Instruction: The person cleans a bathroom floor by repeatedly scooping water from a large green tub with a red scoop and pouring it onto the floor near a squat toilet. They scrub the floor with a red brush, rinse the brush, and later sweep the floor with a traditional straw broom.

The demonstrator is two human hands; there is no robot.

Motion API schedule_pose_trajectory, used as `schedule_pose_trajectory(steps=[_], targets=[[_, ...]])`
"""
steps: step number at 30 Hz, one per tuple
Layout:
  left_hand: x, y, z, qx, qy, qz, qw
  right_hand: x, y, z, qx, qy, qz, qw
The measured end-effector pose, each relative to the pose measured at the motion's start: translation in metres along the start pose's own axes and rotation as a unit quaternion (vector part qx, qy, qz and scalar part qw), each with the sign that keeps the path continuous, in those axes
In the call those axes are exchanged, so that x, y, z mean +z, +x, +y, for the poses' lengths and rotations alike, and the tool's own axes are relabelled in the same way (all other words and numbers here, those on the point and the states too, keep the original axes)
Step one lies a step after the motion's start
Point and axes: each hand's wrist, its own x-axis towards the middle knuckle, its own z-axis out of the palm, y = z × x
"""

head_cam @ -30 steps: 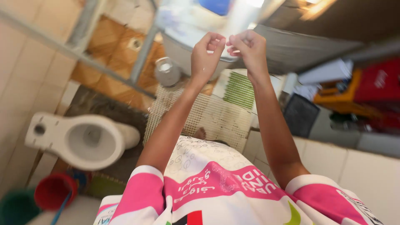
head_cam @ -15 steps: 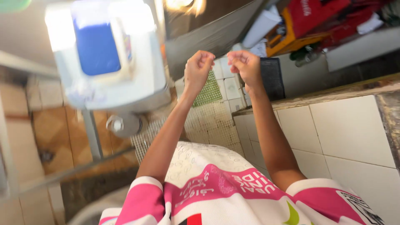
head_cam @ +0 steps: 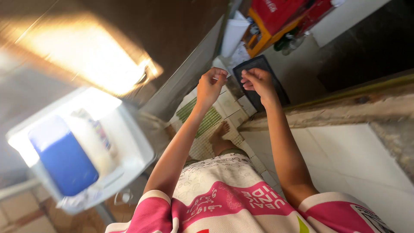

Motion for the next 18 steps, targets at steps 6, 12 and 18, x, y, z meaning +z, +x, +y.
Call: schedule_pose_trajectory(steps=[6, 12, 18], targets=[[0.075, 0.116, 0.006, 0.013, 0.016, -0.042, 0.999, -0.065, 0.100, -0.015, 0.007, -0.040, 0.000, 0.999], [0.147, 0.235, 0.033, 0.003, 0.016, -0.066, 0.998, -0.110, 0.209, -0.039, -0.025, 0.006, 0.082, 0.996], [0.189, 0.347, 0.076, 0.001, 0.073, -0.049, 0.996, -0.129, 0.309, -0.066, -0.086, 0.060, 0.137, 0.985]])
